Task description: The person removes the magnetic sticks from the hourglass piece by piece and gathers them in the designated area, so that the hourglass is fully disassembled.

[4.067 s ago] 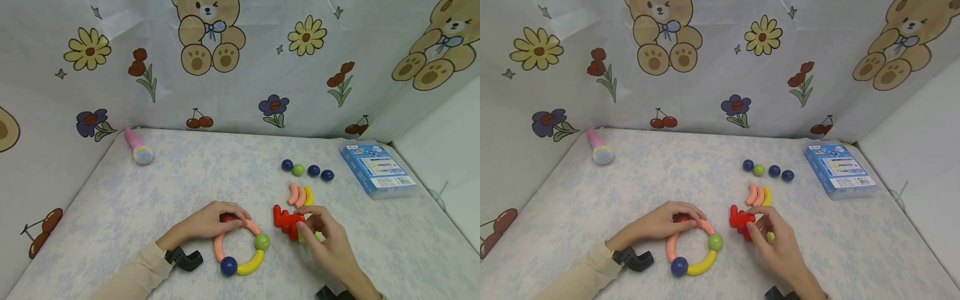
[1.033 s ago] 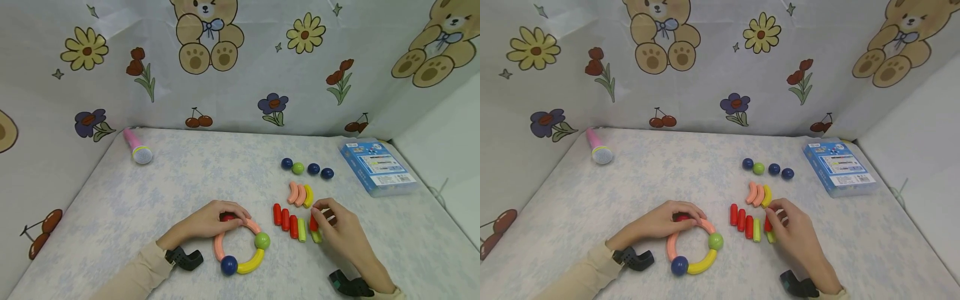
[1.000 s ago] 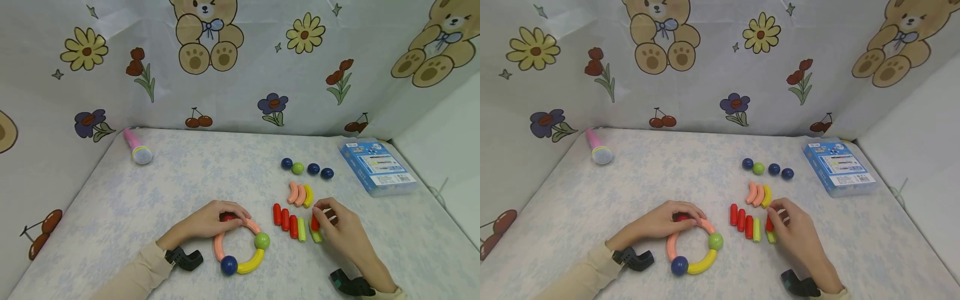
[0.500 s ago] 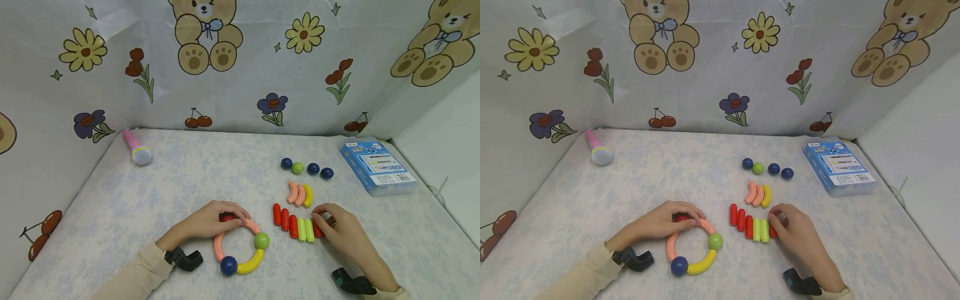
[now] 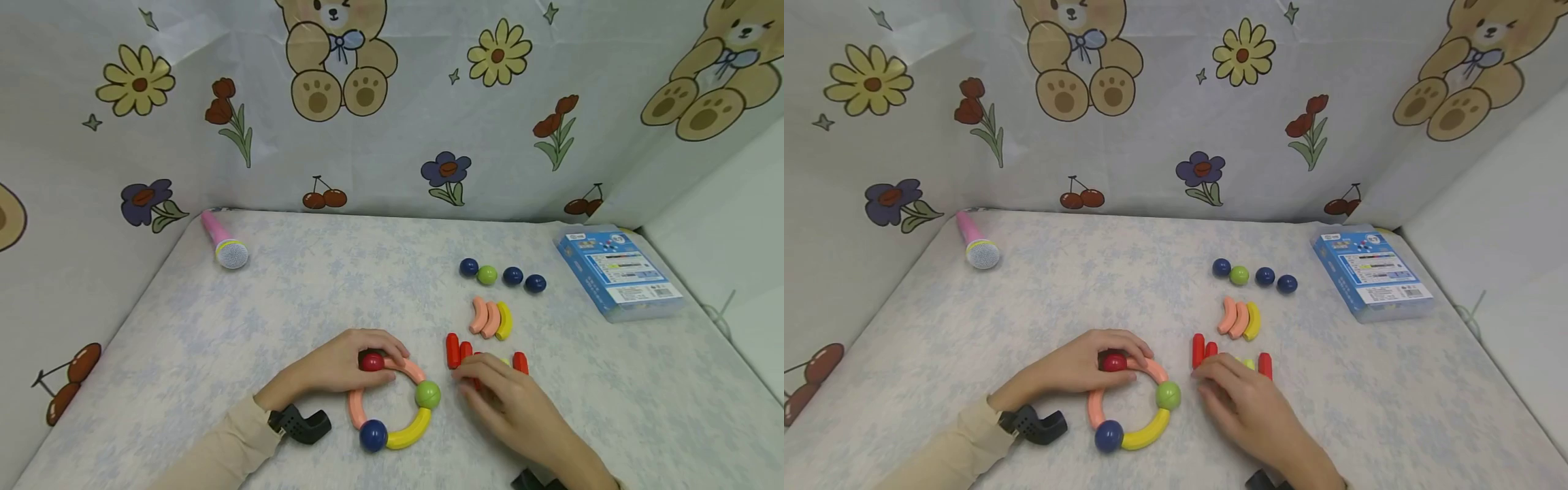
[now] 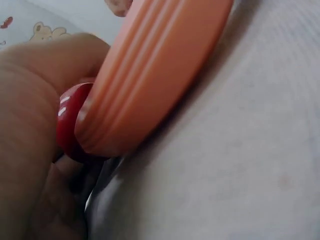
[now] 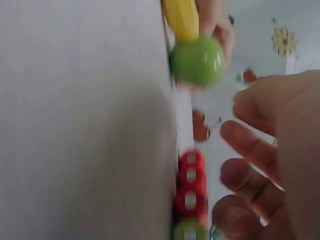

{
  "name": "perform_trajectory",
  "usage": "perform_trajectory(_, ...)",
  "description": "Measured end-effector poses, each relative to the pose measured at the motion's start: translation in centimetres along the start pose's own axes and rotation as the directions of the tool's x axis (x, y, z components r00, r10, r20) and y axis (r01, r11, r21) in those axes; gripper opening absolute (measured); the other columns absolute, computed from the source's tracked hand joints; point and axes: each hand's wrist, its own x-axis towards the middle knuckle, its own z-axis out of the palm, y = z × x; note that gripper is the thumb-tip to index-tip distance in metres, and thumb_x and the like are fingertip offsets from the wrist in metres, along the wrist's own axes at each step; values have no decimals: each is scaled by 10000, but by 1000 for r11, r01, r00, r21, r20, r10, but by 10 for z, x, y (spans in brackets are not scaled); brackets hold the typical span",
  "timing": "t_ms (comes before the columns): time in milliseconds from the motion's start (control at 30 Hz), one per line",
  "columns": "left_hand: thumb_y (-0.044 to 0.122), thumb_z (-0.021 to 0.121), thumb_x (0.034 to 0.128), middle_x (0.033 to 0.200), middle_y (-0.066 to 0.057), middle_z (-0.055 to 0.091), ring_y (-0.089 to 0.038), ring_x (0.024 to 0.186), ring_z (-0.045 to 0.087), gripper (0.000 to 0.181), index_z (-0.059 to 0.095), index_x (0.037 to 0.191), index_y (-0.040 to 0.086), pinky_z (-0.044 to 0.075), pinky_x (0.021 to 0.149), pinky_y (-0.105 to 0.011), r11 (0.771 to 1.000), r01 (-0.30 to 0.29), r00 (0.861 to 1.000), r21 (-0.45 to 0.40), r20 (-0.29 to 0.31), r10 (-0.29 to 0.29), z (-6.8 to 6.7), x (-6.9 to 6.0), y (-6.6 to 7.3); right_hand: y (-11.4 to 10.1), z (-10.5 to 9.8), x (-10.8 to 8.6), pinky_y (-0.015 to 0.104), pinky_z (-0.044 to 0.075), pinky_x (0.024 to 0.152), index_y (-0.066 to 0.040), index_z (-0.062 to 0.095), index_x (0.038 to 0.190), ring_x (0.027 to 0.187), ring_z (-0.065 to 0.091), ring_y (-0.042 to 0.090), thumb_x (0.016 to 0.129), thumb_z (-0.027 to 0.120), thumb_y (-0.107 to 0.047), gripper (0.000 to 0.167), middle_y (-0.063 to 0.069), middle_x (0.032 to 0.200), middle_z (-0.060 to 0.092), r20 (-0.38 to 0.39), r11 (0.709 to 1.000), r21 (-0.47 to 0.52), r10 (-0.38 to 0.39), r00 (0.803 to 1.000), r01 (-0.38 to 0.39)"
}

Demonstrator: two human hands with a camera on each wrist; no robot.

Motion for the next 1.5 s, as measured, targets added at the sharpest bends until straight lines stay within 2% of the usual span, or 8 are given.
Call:
perform_trajectory(133, 173, 754, 951, 1273, 130, 682, -82, 1236, 610, 217, 742, 1137, 283, 507, 1026, -258, 1000, -31, 1000, -3, -3, 31, 0, 0, 0, -16, 9, -2, 238, 575, 804, -342, 651, 1286, 959, 613, -15, 954, 756, -194, 379, -197, 1261, 620, 139, 999, 33, -12, 990, 7)
perform_trajectory(333, 154, 752, 951, 1254, 95, 697, -91, 1213, 625, 221, 739, 1156, 234, 535, 995, -262, 998, -60, 998, -22, -14, 60, -1, 0, -1, -24, 17, -4, 288, 580, 895, -405, 557, 1438, 1107, 611, -4, 1006, 679, -382, 449, -206, 1372, 563, 299, 999, 36, 5, 954, -17)
perform_trajectory(567, 152, 735, 968, 1224, 31, 718, -123, 1173, 651, 184, 746, 1146, 198, 566, 926, -260, 996, -90, 995, -17, -31, 89, 1, 0, -4, -33, 20, 1, 271, 570, 824, -410, 546, 1450, 978, 579, -17, 1019, 549, -579, 463, -146, 1306, 585, 443, 992, 25, 102, 891, -126)
perform_trajectory(733, 186, 742, 968, 1206, 42, 721, -108, 1132, 653, 161, 748, 1127, 211, 566, 874, -244, 996, -94, 995, 2, -43, 94, 2, 0, -4, -35, 21, 0, 241, 556, 805, -387, 603, 1334, 946, 560, -33, 1004, 567, -588, 388, -192, 1229, 580, 400, 993, 37, 91, 912, -115)
perform_trajectory(933, 198, 756, 957, 1184, 94, 717, -81, 1115, 655, 170, 746, 1116, 258, 566, 881, -247, 998, -65, 996, 7, -63, 65, 3, 0, -2, -34, 22, -1, 216, 531, 766, -387, 630, 1190, 900, 529, -33, 974, 579, -633, 331, -204, 1151, 572, 395, 992, 48, 91, 914, -119)
perform_trajectory(1133, 157, 760, 940, 1193, 84, 714, -90, 1135, 650, 208, 741, 1129, 243, 561, 928, -263, 997, -81, 996, 0, -38, 81, 2, 0, 0, -34, 20, -2, 222, 539, 768, -343, 672, 1223, 882, 535, -56, 988, 584, -606, 364, -208, 1132, 602, 376, 993, 43, 88, 923, -112)
perform_trajectory(1367, 102, 704, 958, 1216, 112, 703, -80, 1162, 635, 252, 732, 1156, 256, 515, 1014, -293, 996, -84, 996, 6, -20, 84, 1, -1, -2, -34, 20, 0, 230, 541, 771, -318, 666, 1243, 864, 531, -52, 977, 596, -618, 407, -213, 1109, 592, 385, 988, 22, 132, 913, -152)
perform_trajectory(1500, 98, 687, 970, 1217, 107, 702, -80, 1157, 636, 245, 730, 1157, 251, 517, 1001, -293, 996, -91, 996, 9, -17, 91, 1, -1, -2, -33, 22, -1, 198, 513, 715, -318, 639, 1171, 819, 507, -48, 959, 676, -553, 318, -211, 1058, 539, 318, 993, -5, 113, 941, -118)
